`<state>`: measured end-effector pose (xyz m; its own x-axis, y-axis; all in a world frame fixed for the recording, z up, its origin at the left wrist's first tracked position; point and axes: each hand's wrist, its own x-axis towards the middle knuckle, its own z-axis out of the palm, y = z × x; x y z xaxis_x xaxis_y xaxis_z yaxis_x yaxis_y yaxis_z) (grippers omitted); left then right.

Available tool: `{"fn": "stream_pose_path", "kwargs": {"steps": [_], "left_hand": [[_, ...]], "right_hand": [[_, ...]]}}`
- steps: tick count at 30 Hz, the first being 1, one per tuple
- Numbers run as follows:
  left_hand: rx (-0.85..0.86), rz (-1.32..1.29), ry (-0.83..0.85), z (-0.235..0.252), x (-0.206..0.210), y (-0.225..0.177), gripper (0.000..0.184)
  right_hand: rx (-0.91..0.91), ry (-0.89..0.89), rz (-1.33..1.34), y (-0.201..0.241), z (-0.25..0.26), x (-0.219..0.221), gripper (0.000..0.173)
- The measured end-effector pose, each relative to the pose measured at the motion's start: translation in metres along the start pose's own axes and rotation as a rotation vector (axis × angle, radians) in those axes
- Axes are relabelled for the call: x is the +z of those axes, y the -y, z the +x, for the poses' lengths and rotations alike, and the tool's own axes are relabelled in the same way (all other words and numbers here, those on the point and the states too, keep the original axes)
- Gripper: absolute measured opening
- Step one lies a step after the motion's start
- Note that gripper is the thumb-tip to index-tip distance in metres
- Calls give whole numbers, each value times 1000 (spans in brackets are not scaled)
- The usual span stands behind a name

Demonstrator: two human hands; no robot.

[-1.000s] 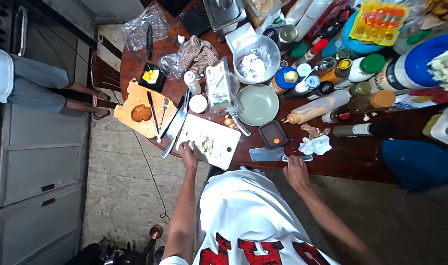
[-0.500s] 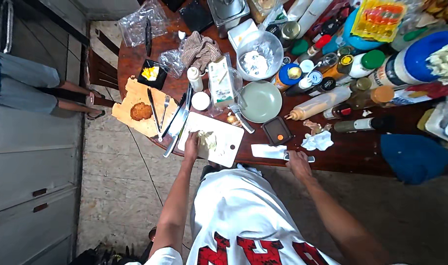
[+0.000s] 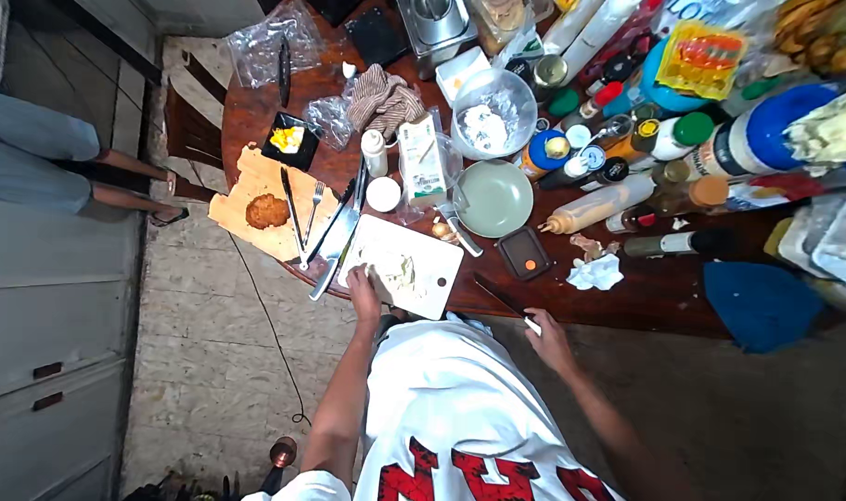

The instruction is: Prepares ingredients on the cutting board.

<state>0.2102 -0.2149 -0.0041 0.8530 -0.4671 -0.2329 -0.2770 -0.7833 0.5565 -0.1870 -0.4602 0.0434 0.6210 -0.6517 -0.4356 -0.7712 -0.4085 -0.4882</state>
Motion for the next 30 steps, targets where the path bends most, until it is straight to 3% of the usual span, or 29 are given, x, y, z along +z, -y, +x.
{"fn": "stream_pose_path", "kwargs": {"steps": [3,8,11,16,19,24,30], "left_hand": [[-151,-20,-26,6,3,18,45],[-120,-38,26,8,5,28,24],[-77,-58,44,2,0,27,25],[-49,-439,-2,-5,-15,-5,23],[24,-550,61,1,-13,-27,27],[260,-62,140,15,10,-30,39],[420,94,158,18,15,-35,36]], "right_hand": [[-5,-34,97,27,-1,10,44],[-76,17,114,82,17,22,39],[-136,80,85,109,38,34,41],[-140,202,39,149,66,50,44],[-127,252,4,161,74,58,46],[-109,288,-13,163,75,69,48],[-107,286,65,159,72,74,50]]}}
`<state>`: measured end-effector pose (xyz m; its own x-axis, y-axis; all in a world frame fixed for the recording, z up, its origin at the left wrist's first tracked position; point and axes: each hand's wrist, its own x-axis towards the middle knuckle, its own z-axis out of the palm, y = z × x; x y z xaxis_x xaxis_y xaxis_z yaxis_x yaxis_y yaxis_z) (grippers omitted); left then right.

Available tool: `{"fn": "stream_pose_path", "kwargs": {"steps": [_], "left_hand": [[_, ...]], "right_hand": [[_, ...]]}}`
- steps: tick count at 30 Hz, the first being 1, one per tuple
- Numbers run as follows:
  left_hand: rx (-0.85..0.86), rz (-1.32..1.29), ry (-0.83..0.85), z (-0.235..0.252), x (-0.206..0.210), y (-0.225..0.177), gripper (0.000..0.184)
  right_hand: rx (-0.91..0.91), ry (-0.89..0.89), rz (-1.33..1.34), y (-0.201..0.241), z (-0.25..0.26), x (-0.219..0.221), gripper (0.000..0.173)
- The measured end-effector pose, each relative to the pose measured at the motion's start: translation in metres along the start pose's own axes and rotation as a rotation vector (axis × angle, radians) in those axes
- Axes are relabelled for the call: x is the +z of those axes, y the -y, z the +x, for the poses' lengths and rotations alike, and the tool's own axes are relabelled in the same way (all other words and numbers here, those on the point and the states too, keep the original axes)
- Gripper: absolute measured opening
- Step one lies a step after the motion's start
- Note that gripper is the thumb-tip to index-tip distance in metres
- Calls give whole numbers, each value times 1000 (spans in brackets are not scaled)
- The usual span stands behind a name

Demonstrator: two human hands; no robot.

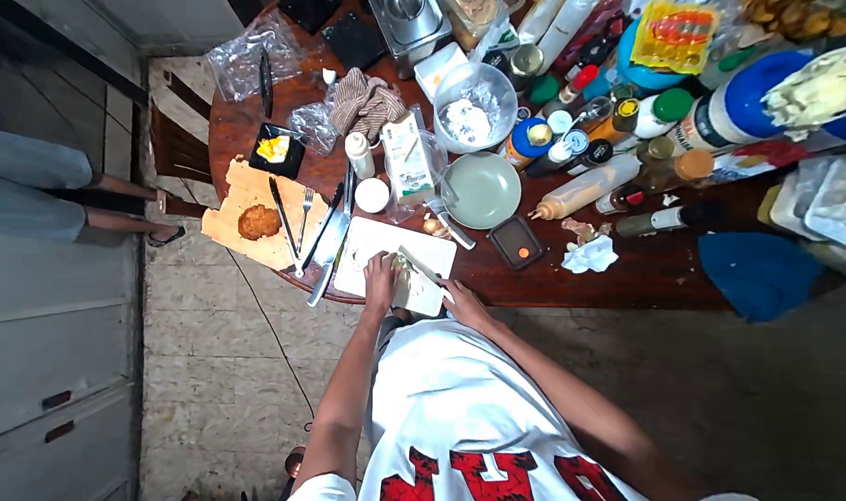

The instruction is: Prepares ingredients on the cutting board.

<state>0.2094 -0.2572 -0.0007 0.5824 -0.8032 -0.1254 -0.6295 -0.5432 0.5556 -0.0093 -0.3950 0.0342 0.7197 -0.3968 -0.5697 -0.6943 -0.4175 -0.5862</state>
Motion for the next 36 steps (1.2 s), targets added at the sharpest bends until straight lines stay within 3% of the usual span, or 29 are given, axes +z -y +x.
{"fn": "stream_pose_path", "kwargs": {"steps": [5,8,12,17,20,22,24,29,34,36], "left_hand": [[103,110,136,11,0,-7,38],[150,155,162,18,7,-9,19],[224,71,44,22,-3,-13,16],[111,147,-157,2,-27,-18,18],[8,149,78,-8,-9,-4,28],[41,128,198,-14,5,8,40],[85,132,183,-18,5,9,41],[79,62,82,-23,-3,8,26],[30,-98,178,-13,2,16,60],[-2,-72,164,-11,-1,12,60]], "right_hand": [[88,-8,146,-2,-3,-4,49],[104,-11,179,-5,-3,-5,49],[124,-9,193,-4,-4,-8,48],[133,8,197,-6,-5,-7,48],[142,25,194,-6,-6,-4,49],[142,33,184,-7,-5,-1,49],[148,38,182,-7,-5,0,50],[164,49,195,-6,-5,2,51],[165,57,191,-4,-6,-1,52],[162,64,191,-4,-6,-2,52]]}}
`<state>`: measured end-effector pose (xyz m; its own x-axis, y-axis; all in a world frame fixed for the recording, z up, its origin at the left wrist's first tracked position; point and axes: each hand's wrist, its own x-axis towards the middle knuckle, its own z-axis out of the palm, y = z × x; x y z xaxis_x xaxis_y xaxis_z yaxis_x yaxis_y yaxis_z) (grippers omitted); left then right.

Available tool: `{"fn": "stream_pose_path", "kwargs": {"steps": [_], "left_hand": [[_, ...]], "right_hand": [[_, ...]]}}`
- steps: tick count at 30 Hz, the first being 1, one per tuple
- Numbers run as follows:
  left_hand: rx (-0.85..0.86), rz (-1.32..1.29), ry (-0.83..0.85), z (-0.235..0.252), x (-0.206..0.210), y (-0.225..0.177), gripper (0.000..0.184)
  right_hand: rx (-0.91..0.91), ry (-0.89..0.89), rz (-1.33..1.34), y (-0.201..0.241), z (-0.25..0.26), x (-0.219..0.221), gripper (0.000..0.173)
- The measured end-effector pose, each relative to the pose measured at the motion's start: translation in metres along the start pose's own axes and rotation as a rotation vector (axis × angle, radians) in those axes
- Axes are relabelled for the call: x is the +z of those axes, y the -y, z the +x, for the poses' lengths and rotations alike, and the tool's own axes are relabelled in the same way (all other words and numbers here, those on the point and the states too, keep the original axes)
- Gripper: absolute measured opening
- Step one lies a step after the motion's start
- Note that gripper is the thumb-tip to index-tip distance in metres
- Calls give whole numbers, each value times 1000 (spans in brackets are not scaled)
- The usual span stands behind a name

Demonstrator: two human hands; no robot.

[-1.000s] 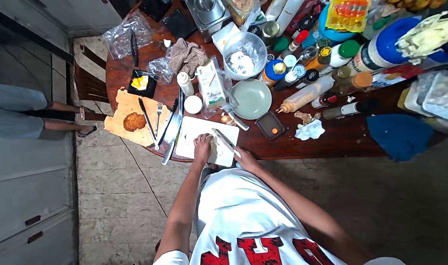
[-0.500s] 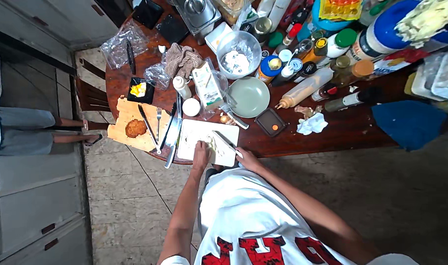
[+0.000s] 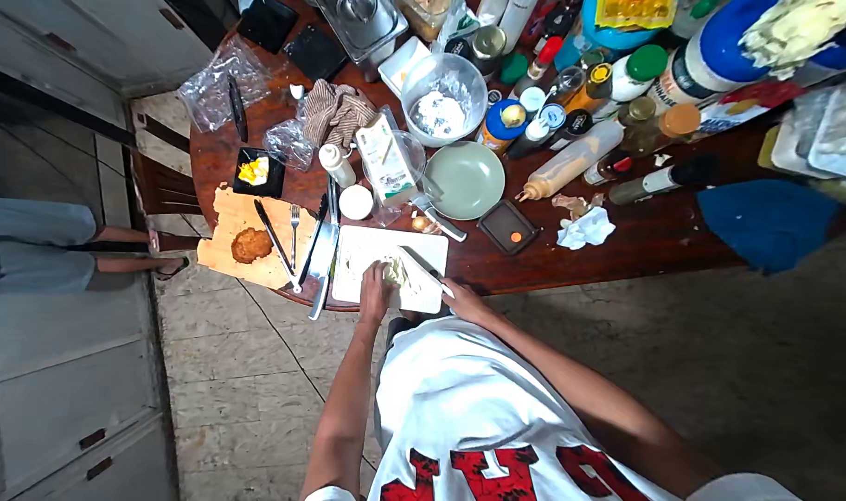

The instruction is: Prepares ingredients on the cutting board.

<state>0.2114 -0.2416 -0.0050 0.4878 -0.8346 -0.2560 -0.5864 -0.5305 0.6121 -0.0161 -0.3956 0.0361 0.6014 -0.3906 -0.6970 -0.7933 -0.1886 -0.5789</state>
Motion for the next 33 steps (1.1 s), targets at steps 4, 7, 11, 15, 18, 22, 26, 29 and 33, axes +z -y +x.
{"fn": "stream_pose_path", "kwargs": {"steps": [4,7,11,15,18,22,26,29,33], "left_hand": [[5,-29,-10,6,0,0,45],[-10,-115,24,8,-1,5,43],[-109,-416,-44,9,0,17,41],[-272,-564,-97,7,-5,21,41],[-350,-602,-146,2,-7,25,39],[-351,-392,-220,-9,-15,22,38],[-302,99,-254,-25,-24,1,37],[-243,181,-179,-26,-10,-3,40],[-180,38,-74,-25,-4,0,52]], "right_hand": [[-3,0,2,-2,2,1,51],[-18,-11,13,-2,3,1,50],[-94,-120,28,-1,5,-2,48],[-153,-208,-84,4,12,-2,50],[-108,-247,-181,12,19,-1,54],[-87,-252,-273,22,27,1,54],[-101,-254,-264,22,32,6,54],[-82,-235,-237,24,30,8,55],[-82,-200,-178,21,26,3,56]]}}
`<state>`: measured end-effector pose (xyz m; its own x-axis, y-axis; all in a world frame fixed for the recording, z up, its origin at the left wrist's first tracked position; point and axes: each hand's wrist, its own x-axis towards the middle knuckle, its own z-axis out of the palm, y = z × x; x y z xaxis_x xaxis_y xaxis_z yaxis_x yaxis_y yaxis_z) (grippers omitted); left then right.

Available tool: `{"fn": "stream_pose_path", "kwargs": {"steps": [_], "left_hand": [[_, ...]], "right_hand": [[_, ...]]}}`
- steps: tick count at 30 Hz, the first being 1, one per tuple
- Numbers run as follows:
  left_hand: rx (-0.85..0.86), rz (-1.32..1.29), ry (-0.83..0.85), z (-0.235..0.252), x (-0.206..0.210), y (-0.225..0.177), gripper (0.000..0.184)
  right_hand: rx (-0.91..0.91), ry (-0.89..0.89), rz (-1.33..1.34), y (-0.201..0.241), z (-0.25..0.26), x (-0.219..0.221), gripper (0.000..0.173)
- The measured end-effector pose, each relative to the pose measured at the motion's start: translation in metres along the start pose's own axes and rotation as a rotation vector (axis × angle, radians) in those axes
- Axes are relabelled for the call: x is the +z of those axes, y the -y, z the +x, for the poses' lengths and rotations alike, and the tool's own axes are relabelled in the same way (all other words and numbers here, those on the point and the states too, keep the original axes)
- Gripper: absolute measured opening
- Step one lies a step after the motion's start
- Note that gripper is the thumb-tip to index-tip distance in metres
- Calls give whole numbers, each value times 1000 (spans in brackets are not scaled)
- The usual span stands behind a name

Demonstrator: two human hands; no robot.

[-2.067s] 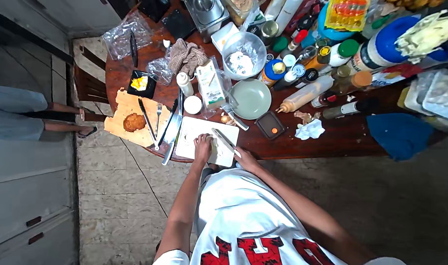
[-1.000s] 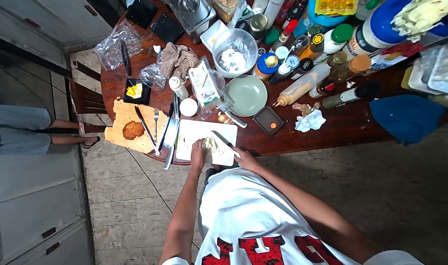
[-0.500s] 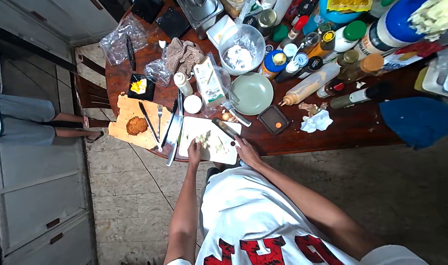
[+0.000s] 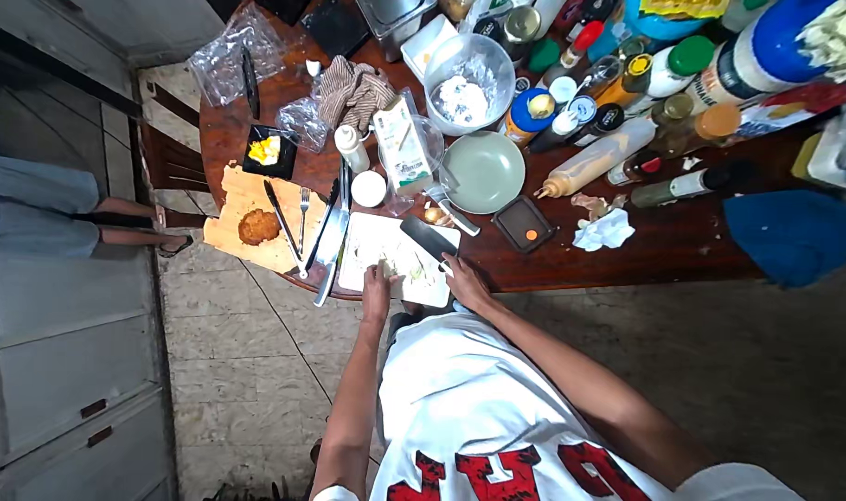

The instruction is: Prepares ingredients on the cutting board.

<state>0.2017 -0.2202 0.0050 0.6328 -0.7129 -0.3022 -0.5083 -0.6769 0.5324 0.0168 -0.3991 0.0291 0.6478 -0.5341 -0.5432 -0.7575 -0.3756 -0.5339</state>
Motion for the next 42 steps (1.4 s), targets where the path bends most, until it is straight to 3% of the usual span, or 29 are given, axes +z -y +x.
{"fn": "stream_pose_path", "kwargs": {"steps": [2,4,8,11,16,22,27,35,37,42], "left_hand": [[14,14,-25,-1,-9,7,40],[85,114,-47,0,-19,20,42],[428,196,144,18,-24,50,34],[512,190,208,27,-20,54,29],[310,122,100,14,-7,53,37],[211,187,15,-2,13,47,44],[256,158,32,2,18,45,50],[257,260,33,6,27,37,38],[229,204,41,7,23,29,37],[57,-216,66,10,18,18,44]], "right_hand": [[-21,-20,38,-2,-1,-6,54],[-50,-59,77,-4,-5,-9,51],[-75,-91,166,1,-12,-12,47],[-85,-45,250,15,-19,-13,46],[-113,67,277,35,-25,0,46],[-114,182,244,37,-25,21,48],[-116,87,192,28,-22,23,45],[-90,-3,221,21,-21,11,45],[-88,-10,236,21,-21,8,45],[-67,16,270,22,-22,5,45]]}}
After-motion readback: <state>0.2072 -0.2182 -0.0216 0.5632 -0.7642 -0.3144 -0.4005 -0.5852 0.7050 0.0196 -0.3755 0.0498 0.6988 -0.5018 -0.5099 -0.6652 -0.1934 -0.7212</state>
